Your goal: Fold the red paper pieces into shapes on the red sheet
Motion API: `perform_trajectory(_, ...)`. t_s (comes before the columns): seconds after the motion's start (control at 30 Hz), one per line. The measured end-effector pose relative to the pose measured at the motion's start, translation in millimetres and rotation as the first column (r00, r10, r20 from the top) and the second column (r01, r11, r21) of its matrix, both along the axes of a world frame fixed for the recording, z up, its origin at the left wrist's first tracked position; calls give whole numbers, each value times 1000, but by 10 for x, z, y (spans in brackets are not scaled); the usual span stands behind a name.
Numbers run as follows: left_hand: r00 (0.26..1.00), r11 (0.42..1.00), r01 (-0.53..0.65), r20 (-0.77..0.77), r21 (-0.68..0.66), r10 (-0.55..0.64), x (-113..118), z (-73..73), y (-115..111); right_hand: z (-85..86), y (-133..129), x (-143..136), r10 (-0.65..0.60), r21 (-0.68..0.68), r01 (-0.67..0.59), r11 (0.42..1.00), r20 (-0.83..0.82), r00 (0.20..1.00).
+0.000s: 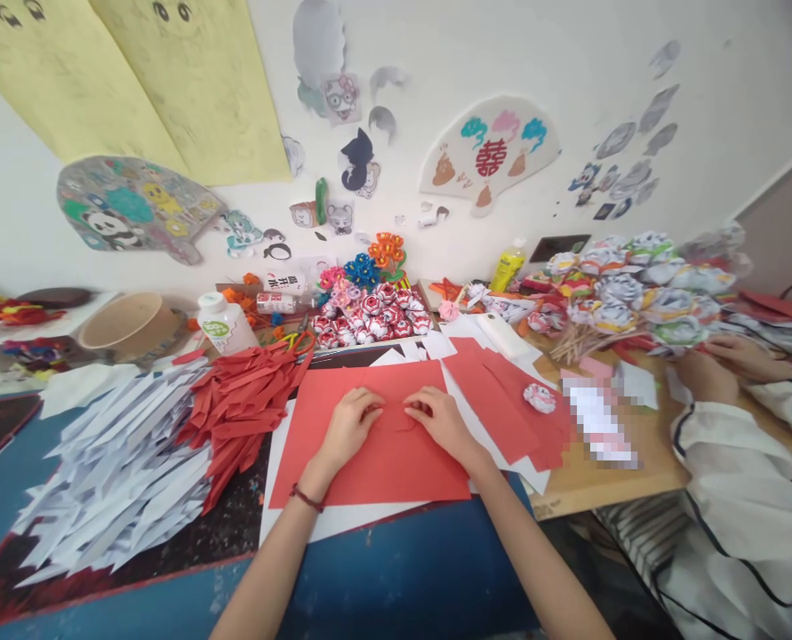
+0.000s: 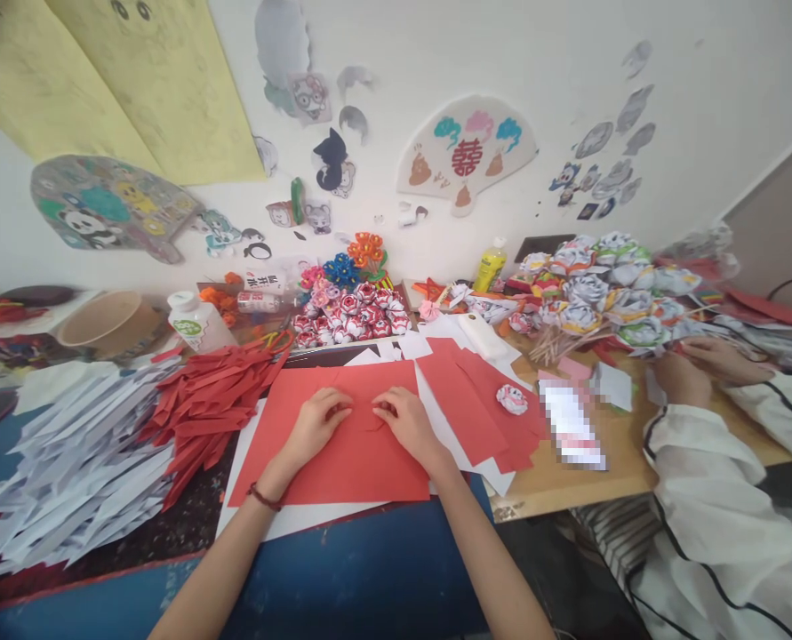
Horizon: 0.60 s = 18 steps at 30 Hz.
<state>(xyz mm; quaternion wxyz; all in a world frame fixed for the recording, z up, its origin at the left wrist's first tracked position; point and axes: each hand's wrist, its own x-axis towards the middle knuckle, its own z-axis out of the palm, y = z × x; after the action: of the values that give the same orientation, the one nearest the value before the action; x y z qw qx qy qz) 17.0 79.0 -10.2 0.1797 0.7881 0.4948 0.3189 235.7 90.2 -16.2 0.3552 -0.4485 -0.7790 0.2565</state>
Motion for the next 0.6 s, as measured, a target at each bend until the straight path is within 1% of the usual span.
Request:
perform_trajectory(0.1, 1000, 1000, 5, 0, 18, -5, 0, 3, -11, 22, -13, -3, 12, 56, -14, 998, 43, 999)
perform_trajectory(0.17, 1000, 998, 14, -20, 54, -12, -10, -1, -12, 21, -13, -2, 30, 102, -38, 994, 81, 996)
perform_trajectory(0.27, 993, 993, 54, -107, 106, -42, -30, -9, -10, -1, -8, 0, 32, 201, -68, 977, 175, 984)
perform_trajectory(0.33, 982, 987, 89, -175, 134, -65, -39, -8, -14, -17, -10, -2, 22, 290, -98, 952, 253, 967)
perform_trajectory(0.47, 951, 967, 179, -282, 181, -123, -30, 24, -42, -7, -37, -16, -10, 440, -176, 881, 388, 922)
perform_trajectory(0.6, 874, 950, 252, -464, 184, -142, -21, 64, -85, 48, -73, -20, -67, 524, -250, 814, 514, 855)
